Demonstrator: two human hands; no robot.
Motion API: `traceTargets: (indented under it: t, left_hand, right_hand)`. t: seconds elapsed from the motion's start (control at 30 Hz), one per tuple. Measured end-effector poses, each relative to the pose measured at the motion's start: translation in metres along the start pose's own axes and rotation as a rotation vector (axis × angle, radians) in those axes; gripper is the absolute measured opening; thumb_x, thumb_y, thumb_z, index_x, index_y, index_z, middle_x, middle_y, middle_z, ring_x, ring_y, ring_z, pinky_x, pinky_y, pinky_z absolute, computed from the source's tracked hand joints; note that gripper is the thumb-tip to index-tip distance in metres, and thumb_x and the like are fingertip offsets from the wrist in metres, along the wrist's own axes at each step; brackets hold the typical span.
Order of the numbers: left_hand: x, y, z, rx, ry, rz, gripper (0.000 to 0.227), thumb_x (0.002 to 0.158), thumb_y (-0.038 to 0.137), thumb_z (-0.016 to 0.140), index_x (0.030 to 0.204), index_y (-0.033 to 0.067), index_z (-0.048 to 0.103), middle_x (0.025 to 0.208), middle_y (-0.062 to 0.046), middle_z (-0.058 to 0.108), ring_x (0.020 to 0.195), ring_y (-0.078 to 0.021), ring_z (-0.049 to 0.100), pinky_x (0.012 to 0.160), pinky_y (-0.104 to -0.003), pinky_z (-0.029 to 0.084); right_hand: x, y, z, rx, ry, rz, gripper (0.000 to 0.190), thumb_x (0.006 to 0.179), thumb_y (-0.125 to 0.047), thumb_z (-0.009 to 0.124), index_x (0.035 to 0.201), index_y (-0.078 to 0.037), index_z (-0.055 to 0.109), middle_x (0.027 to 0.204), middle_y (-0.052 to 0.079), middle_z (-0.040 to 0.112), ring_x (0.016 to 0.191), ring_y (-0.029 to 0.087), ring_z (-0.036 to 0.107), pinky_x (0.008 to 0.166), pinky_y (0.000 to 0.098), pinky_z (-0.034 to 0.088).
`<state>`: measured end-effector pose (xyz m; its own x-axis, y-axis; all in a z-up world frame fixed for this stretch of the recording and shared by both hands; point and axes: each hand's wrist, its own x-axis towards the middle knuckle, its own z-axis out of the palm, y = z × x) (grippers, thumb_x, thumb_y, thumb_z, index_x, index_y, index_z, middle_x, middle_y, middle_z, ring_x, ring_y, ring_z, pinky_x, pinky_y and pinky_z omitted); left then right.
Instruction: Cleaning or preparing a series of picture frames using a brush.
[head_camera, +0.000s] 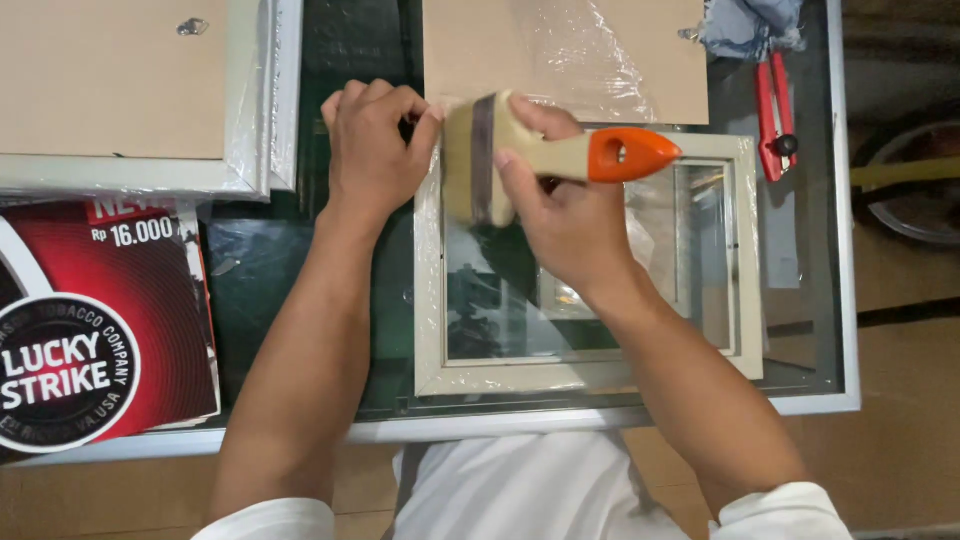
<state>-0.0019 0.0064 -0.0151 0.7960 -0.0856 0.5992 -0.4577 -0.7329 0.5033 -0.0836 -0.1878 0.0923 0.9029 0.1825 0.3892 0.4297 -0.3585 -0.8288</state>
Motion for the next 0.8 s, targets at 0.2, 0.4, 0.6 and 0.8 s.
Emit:
traceTargets:
  t: [0.2, 0.4, 0.6, 0.8]
  left_hand:
    - [0.007, 0.001, 0.000, 0.024, -0.031, -0.038, 0.024, 0.094, 0.029, 0.083, 0.080, 0.0101, 0.078, 0.074, -0.004, 0.059, 0.076, -0.0233, 0.048, 0.093, -0.043, 0.035]
    - [0.006, -0.001, 0.000, 0.008, -0.037, -0.010, 0.026, 0.096, 0.030, 0.085, 0.081, 0.0097, 0.078, 0.075, -0.004, 0.058, 0.078, -0.0246, 0.048, 0.093, -0.043, 0.035]
    - [0.001, -0.004, 0.005, 0.051, -0.020, 0.014, 0.027, 0.098, 0.031, 0.086, 0.082, 0.0097, 0.078, 0.075, -0.005, 0.058, 0.078, -0.0248, 0.046, 0.094, -0.043, 0.034]
    - [0.001, -0.007, 0.004, 0.021, -0.002, 0.011, 0.025, 0.099, 0.025, 0.084, 0.081, 0.0115, 0.074, 0.074, -0.001, 0.059, 0.077, -0.0235, 0.047, 0.095, -0.041, 0.035]
  right_hand:
    - [-0.058, -0.051, -0.012, -0.117, -0.309, 0.090, 0.038, 0.093, -0.008, 0.063, 0.128, 0.004, 0.056, 0.119, 0.016, 0.072, 0.090, 0.023, 0.075, 0.075, 0.0306, 0.060]
    - [-0.110, -0.037, -0.107, -0.275, -0.207, 0.568, 0.042, 0.084, -0.014, 0.065, 0.125, -0.005, 0.067, 0.125, 0.017, 0.076, 0.060, 0.018, 0.078, 0.039, 0.0225, 0.066]
    - [-0.125, -0.039, -0.155, -0.681, 0.111, 0.591, 0.037, 0.095, 0.019, 0.053, 0.133, 0.021, 0.051, 0.133, 0.041, 0.056, 0.112, 0.046, 0.062, 0.098, 0.0499, 0.053]
    - [-0.094, -0.047, -0.046, -0.224, 0.062, 0.217, 0.048, 0.086, 0.003, 0.062, 0.132, 0.006, 0.054, 0.127, 0.025, 0.065, 0.096, 0.024, 0.070, 0.080, 0.0293, 0.062]
